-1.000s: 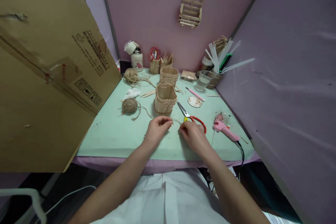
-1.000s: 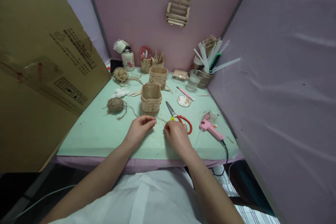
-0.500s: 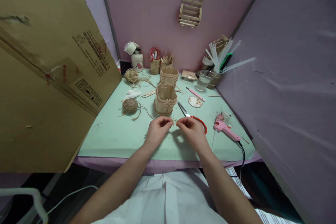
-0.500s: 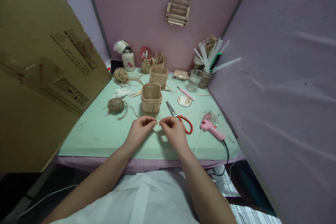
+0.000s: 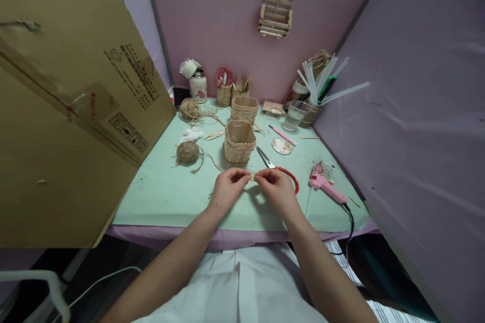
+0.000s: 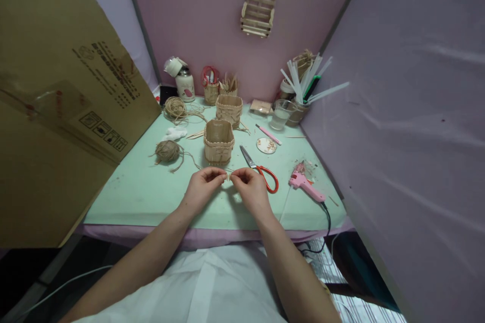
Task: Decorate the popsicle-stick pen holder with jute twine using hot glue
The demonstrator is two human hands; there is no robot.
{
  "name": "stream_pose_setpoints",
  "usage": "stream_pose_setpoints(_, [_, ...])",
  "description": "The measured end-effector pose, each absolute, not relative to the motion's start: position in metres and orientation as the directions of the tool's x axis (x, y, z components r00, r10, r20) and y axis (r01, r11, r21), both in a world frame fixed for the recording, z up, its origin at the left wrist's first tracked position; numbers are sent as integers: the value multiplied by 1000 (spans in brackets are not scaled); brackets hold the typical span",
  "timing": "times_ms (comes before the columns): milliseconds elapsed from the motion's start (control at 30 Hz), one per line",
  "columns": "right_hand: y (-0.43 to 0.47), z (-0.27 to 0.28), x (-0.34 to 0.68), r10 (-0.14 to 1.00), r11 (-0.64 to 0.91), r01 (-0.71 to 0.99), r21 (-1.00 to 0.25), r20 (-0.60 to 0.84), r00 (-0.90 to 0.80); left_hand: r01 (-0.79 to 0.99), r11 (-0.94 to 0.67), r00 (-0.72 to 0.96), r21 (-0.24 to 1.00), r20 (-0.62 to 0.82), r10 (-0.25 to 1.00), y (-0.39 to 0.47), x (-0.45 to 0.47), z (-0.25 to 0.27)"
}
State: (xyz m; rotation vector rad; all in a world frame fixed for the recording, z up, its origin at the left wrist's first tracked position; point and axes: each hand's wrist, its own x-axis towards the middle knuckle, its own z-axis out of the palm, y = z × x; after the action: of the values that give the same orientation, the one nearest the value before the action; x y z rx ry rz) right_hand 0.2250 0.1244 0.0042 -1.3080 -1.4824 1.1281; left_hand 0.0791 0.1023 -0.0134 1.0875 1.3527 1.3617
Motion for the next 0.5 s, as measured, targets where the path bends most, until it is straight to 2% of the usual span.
stream_pose_setpoints(500, [126,-3,225,995,35,209,-977,14,-102,-18,22,-184,1000,-25,983,103,79,-15])
